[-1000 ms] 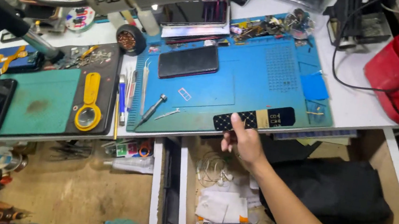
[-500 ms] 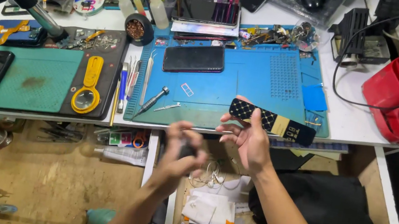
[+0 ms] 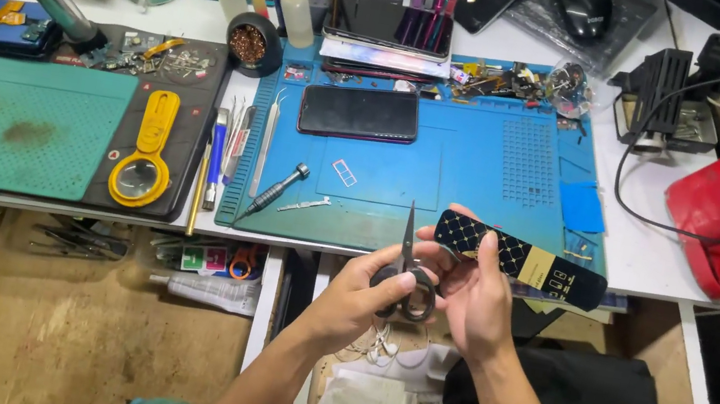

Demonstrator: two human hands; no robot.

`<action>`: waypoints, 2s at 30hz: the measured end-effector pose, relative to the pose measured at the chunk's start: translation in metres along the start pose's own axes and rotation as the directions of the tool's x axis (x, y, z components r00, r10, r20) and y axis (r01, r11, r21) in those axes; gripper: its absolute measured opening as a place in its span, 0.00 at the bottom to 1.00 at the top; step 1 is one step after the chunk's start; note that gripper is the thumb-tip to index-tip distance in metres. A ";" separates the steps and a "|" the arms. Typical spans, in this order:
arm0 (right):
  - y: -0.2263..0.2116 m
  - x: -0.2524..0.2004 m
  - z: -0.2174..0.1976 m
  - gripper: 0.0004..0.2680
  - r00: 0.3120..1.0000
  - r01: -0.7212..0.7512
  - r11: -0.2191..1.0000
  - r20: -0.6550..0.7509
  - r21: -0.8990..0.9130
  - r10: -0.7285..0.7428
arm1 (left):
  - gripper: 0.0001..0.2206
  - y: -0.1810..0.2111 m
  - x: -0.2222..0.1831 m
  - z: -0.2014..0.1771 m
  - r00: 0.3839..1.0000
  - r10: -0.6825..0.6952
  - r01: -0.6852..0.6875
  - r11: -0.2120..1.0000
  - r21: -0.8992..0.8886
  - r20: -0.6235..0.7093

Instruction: Repairing a mobile phone by applying adhesive tape to a screen and trimming it with scissors

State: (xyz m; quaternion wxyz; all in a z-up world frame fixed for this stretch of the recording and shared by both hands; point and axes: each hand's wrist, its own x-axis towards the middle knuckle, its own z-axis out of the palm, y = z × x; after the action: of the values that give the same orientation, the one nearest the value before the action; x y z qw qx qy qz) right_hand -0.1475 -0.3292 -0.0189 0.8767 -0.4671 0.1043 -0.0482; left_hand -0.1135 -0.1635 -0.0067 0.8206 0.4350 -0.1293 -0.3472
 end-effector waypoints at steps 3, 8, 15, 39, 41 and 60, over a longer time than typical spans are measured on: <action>0.007 0.001 -0.003 0.29 1.000 0.008 1.000 0.014 -0.003 -0.008 | 0.19 0.006 -0.001 0.001 0.995 0.097 -0.096 0.985 0.142 -0.001; 0.016 0.004 -0.010 0.28 0.999 0.037 0.999 0.026 -0.013 -0.037 | 0.17 0.008 -0.005 0.009 0.982 0.185 -0.186 0.935 0.303 0.032; 0.026 0.000 -0.007 0.24 0.988 0.154 0.981 -0.017 -0.118 -0.157 | 0.17 0.004 0.000 -0.003 0.984 0.175 -0.170 0.925 0.341 0.016; 0.068 -0.006 0.005 0.23 0.982 0.167 0.985 -0.083 -0.039 -0.170 | 0.23 -0.004 -0.008 0.004 0.555 0.750 -0.067 -0.392 0.917 0.361; 0.064 -0.007 0.008 0.22 0.984 0.162 0.986 -0.070 -0.034 -0.164 | 0.24 -0.006 -0.008 0.001 0.568 0.747 -0.075 -0.369 0.926 0.344; 0.040 -0.005 0.014 0.19 0.985 0.173 0.978 0.024 -0.120 -0.171 | 0.31 -0.006 0.001 -0.008 0.899 0.432 -0.426 0.900 0.091 -0.067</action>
State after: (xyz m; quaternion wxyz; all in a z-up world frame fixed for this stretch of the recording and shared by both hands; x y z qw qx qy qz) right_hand -0.1497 -0.2948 -0.0439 0.8399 -0.5271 0.0602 -0.1142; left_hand -0.1116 -0.1615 -0.0158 0.8651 0.4402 -0.1996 -0.1341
